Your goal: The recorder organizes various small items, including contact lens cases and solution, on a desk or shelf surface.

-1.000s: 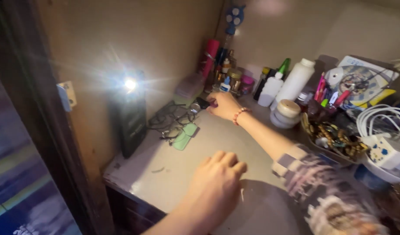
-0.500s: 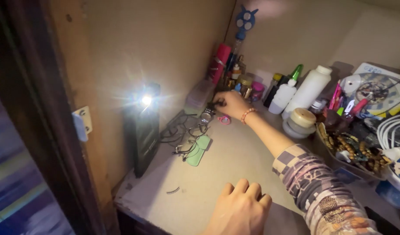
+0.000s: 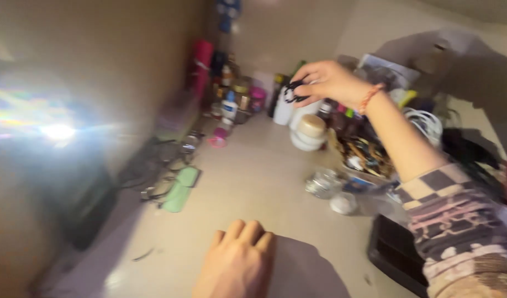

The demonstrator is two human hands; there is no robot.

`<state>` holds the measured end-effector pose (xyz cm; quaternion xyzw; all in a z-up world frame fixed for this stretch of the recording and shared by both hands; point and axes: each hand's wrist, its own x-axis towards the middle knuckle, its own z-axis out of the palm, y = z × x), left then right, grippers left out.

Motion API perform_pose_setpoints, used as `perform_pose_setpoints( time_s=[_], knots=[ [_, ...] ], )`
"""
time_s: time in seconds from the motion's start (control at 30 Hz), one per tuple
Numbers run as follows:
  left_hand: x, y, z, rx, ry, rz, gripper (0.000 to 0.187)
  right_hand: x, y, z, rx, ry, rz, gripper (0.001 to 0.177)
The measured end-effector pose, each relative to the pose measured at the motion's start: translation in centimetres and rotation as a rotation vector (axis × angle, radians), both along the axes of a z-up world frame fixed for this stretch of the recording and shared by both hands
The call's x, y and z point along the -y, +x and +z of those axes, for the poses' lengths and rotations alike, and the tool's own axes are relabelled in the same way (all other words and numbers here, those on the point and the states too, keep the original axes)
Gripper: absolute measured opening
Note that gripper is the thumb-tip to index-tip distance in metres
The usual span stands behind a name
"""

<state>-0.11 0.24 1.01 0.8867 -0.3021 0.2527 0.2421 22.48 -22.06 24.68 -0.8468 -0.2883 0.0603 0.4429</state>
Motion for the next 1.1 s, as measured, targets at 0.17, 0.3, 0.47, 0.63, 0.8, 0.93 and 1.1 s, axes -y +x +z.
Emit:
perform_pose_setpoints(
  time_s=[0.17, 0.3, 0.47, 0.63, 0.8, 0.93, 1.1],
  knots=[
    [0.2, -0.8, 2.2, -0.115, 0.107, 0.02, 0.042, 11.0, -3.5, 1.9, 0.004, -0.284, -0.215, 0.036],
    [0.7, -0.7, 0.7, -0.169, 0.173, 0.069, 0.033, 13.4, -7.7, 0.6, -0.051, -0.512, -0.445, 0.036],
    [0.9, -1.7, 2.8, -0.14, 0.11, 0.081, 0.03, 16.1, -7.6, -2.2, -0.071, -0.521, -0.345, 0.034],
    [0.5, -0.8, 0.1, -0.095, 0.071, 0.07, 0.032, 14.9, -7.2, -3.5, -0.088, -0.467, -0.318, 0.033],
    [0.3, -1.4, 1.5, -0.075, 0.074, 0.056, 0.032, 13.0, -7.5, -3.6, 0.028, -0.628, -0.306, 0.029],
    [0.5, -1.9, 2.7, -0.1, 0.066, 0.064, 0.031, 13.4, -7.1, -4.3, 0.229, -0.654, -0.18, 0.024],
    [0.4, -1.7, 1.5, -0.112, 0.057, 0.064, 0.03, 11.1, -8.7, -5.1, 0.476, -0.795, -0.138, 0.02]
  ],
)
